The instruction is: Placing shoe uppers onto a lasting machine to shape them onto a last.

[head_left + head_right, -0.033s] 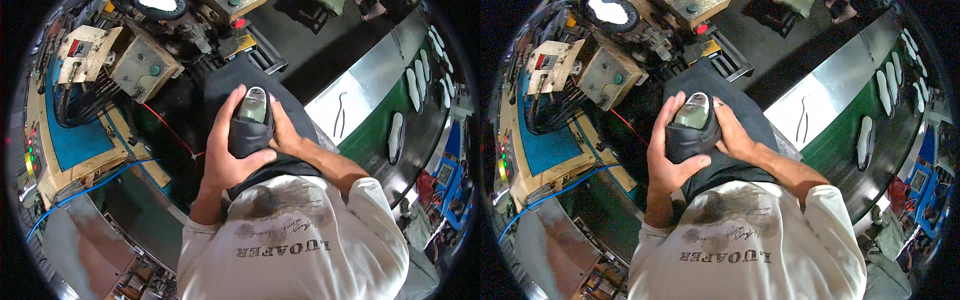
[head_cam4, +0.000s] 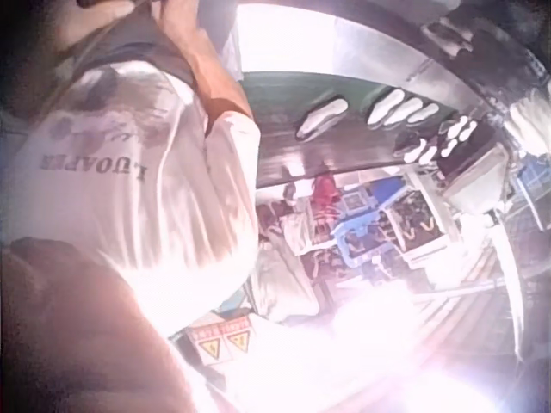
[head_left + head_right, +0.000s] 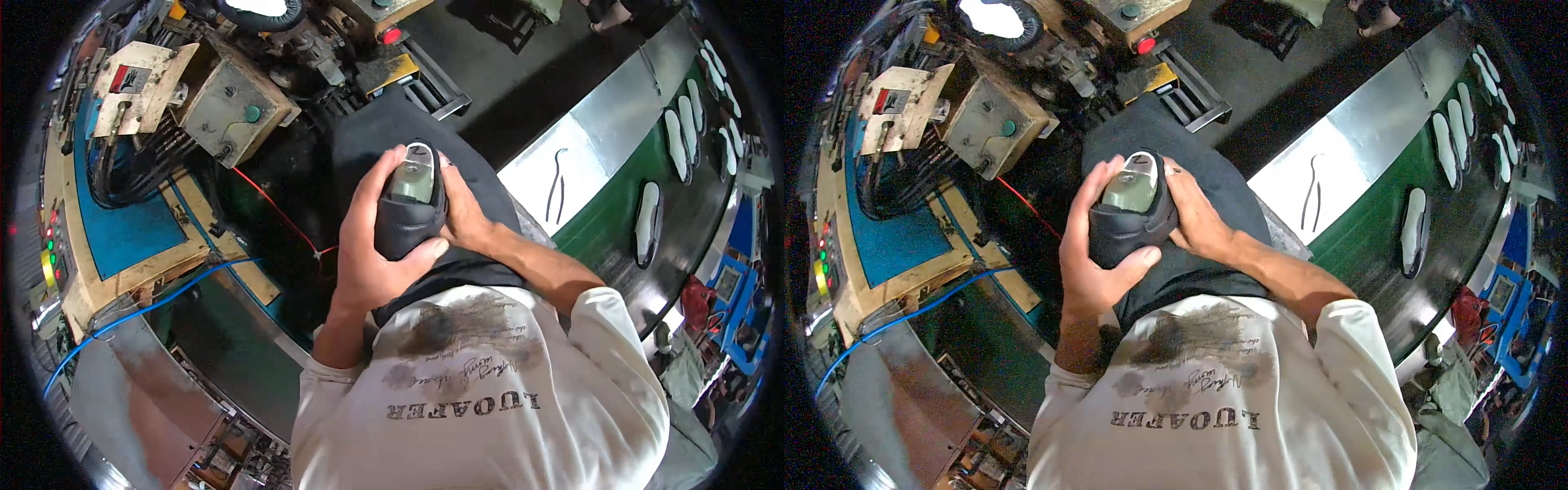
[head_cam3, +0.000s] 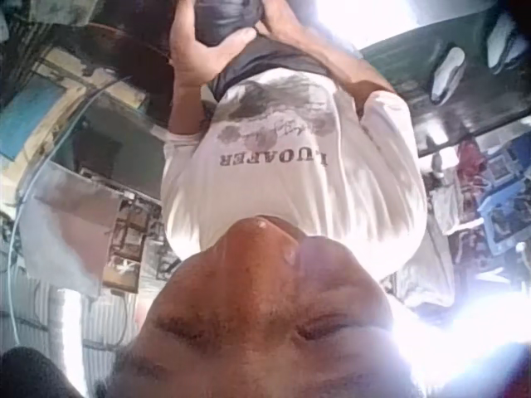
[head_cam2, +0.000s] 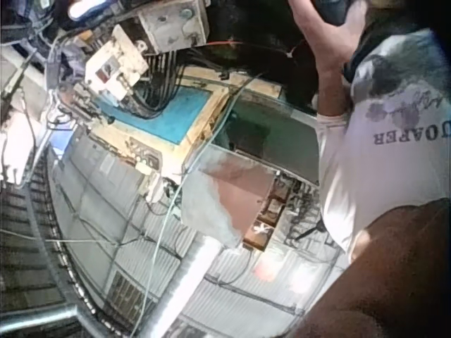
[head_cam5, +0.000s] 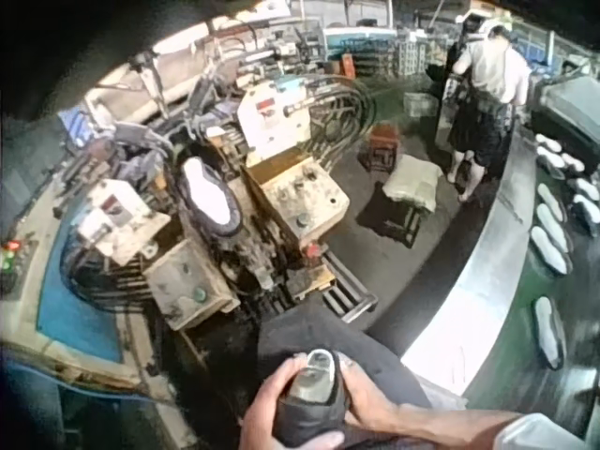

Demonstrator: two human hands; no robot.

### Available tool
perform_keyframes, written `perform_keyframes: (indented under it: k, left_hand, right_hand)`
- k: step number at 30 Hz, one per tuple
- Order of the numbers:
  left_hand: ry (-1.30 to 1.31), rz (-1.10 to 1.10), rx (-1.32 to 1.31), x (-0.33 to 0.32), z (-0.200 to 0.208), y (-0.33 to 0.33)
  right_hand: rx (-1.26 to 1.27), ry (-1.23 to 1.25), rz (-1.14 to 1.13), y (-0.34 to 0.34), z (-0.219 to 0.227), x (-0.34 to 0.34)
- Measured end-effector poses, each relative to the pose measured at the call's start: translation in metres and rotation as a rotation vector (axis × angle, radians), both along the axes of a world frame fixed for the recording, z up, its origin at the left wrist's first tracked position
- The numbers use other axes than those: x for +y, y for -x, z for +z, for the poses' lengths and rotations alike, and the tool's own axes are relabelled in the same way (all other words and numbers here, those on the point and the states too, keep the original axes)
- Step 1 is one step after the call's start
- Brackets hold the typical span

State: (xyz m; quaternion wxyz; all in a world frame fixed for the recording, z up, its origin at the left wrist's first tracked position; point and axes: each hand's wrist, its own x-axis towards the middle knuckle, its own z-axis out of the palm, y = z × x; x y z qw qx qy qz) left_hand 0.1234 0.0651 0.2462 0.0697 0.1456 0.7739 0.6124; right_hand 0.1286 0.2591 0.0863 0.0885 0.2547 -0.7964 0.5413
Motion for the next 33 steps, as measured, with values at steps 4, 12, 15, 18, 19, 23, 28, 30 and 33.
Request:
perform_keyframes:
  k: [4,12,15,18,19,23,28,30,33]
  left_hand:
    - [0.072,0.031,0.243,0.004,-0.006,-0.012]
    - [-0.527,0.003,-0.151,-0.008,-0.029,-0.005]
    - [-0.429,0.105,-0.337,-0.011,-0.095,-0.001]
    - [-0.382,0.197,-0.356,-0.002,-0.113,0.004]
    - [-0.37,0.215,-0.456,0.0,-0.113,0.003]
    - [-0.416,0.188,-0.585,0.002,-0.14,0.004]
    - [-0.484,0.228,-0.764,0.0,-0.14,0.005]
    - [-0.432,0.157,-0.754,-0.001,-0.135,0.007]
    - [-0.454,0.164,-0.799,0.001,-0.122,0.011]
  right_hand:
    - [-0.102,0.009,0.08,-0.004,-0.013,-0.002]
    - [-0.033,-0.001,0.017,0.004,0.024,0.006]
    - [-0.154,-0.036,-0.035,0.023,0.077,0.008]
    - [-0.39,0.0,-0.117,0.04,0.084,0.014]
    - [-0.52,0.033,-0.109,0.047,0.074,0.021]
    - [-0.718,0.033,-0.097,0.053,0.05,0.029]
    - [-0.808,-0.165,-0.047,0.044,0.049,0.046]
    - [-0.94,-0.159,0.037,0.048,0.055,0.053]
    - [-0.251,-0.431,0.084,0.025,0.078,0.038]
